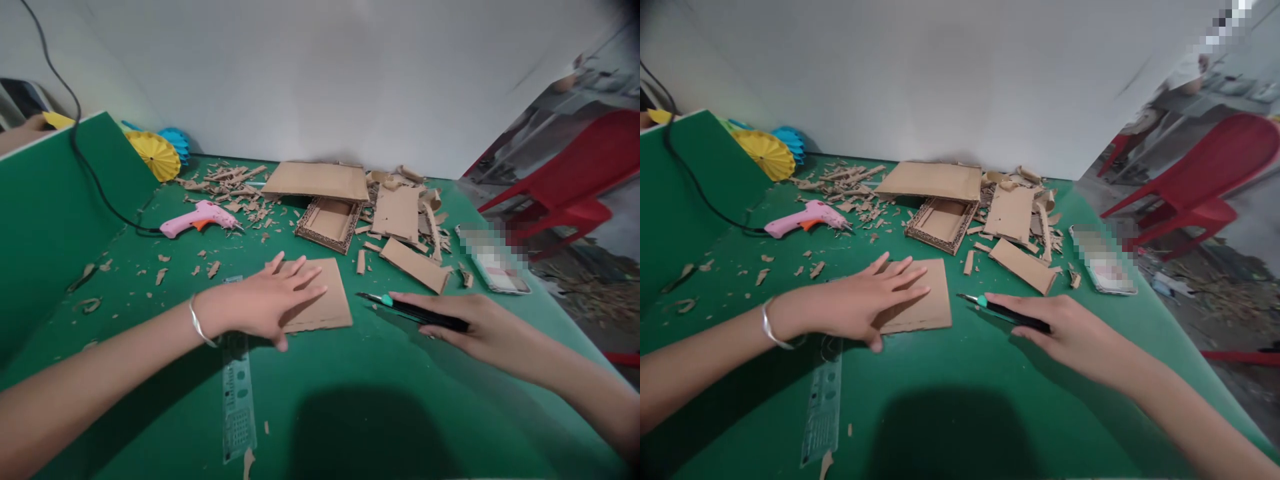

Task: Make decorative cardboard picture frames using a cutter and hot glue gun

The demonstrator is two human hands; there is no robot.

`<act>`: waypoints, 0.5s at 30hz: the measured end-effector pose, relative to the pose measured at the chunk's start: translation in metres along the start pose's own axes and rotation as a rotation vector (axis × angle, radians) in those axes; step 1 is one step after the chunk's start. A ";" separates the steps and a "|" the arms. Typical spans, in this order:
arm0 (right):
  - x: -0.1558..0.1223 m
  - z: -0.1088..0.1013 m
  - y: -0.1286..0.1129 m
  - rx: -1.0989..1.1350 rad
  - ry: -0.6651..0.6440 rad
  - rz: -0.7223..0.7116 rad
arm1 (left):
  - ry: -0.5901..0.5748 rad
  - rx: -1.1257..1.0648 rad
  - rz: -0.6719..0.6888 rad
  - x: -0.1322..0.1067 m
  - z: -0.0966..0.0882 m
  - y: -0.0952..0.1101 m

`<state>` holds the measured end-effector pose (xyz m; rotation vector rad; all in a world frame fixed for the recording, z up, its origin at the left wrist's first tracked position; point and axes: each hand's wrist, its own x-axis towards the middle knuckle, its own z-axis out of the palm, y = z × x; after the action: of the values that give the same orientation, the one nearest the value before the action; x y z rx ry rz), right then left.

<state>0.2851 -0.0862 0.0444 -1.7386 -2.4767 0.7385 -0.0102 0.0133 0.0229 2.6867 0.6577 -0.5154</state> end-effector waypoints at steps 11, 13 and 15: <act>0.011 0.020 -0.021 0.011 -0.071 -0.357 | 0.307 -0.075 -0.217 0.007 0.022 0.004; 0.013 0.018 -0.020 -0.046 -0.061 -0.400 | 0.419 -0.008 -0.254 0.012 0.035 0.011; 0.014 0.015 -0.019 -0.116 -0.065 -0.432 | 0.464 0.028 -0.260 0.015 0.042 0.014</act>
<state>0.2593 -0.0838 0.0352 -1.1472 -2.8432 0.6274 -0.0021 -0.0098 -0.0173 2.7799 1.1393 0.0522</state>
